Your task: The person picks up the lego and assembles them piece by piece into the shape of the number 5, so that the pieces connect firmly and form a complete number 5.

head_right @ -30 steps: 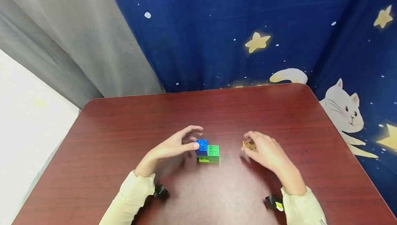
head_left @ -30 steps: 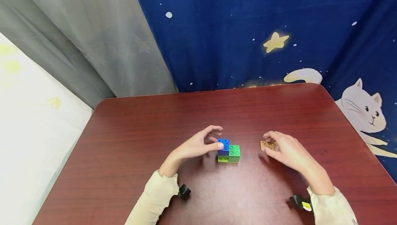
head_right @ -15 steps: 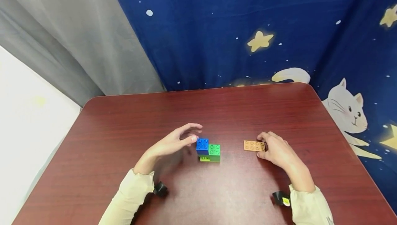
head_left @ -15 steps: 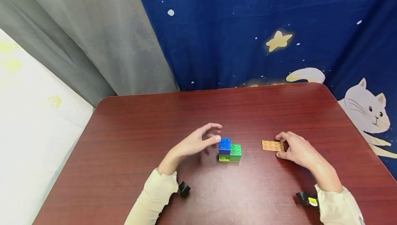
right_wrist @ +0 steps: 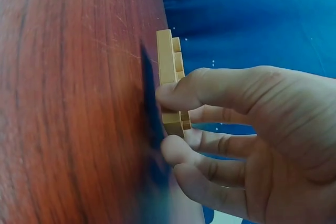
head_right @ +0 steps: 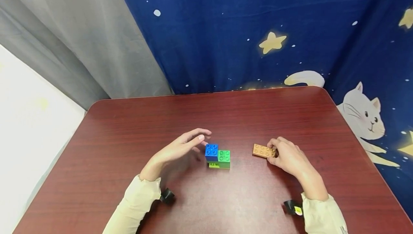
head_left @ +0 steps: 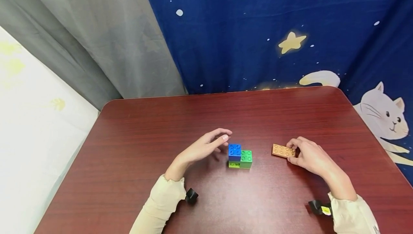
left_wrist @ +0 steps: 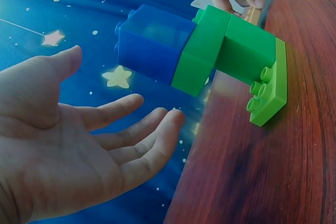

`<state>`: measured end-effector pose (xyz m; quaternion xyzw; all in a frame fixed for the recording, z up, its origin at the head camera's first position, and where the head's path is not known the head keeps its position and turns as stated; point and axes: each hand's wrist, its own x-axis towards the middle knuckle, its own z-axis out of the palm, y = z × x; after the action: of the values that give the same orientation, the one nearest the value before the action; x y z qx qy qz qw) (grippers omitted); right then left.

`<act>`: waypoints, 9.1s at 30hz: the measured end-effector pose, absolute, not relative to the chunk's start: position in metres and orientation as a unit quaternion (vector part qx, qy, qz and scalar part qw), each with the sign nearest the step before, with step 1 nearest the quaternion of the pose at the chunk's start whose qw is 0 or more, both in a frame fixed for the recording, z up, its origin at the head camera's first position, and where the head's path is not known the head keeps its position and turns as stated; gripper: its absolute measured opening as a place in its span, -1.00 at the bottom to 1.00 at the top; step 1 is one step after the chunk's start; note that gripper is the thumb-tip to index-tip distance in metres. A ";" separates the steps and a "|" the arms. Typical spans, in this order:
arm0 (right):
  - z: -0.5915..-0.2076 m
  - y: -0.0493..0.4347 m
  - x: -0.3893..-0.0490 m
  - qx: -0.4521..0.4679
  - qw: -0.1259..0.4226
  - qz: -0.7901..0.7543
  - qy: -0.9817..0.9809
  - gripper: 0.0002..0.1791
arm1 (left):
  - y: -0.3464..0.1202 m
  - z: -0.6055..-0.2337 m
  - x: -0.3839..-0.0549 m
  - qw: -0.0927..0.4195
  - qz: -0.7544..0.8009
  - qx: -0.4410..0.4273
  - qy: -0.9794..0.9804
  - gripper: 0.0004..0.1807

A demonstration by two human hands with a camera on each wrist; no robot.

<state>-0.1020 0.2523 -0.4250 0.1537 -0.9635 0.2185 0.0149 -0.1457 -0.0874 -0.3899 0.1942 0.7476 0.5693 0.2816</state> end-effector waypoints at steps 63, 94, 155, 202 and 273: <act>-0.358 0.188 -0.088 0.220 0.095 0.334 -0.911 -0.65 | -0.082 -0.392 -0.141 0.263 0.558 0.216 0.757 -0.60; -0.377 0.158 -0.094 0.289 0.097 0.394 -0.867 -0.63 | -0.076 -0.401 -0.140 0.374 0.647 0.243 0.618 -0.47; -0.383 0.159 -0.094 0.280 0.084 0.377 -0.879 -0.60 | -0.080 -0.409 -0.150 0.392 0.671 0.326 0.539 -0.42; -0.382 0.159 -0.092 0.316 0.148 0.381 -0.856 -0.62 | -0.080 -0.407 -0.146 0.384 0.685 0.351 0.510 -0.47; -0.385 0.161 -0.092 0.325 0.147 0.366 -0.860 -0.60 | -0.078 -0.406 -0.144 0.389 0.688 0.276 0.546 -0.43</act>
<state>-0.0919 0.1606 -0.3853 0.3253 -0.8595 0.3657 0.1472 -0.1437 -0.0780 -0.4063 0.2763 0.5462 0.6882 0.3895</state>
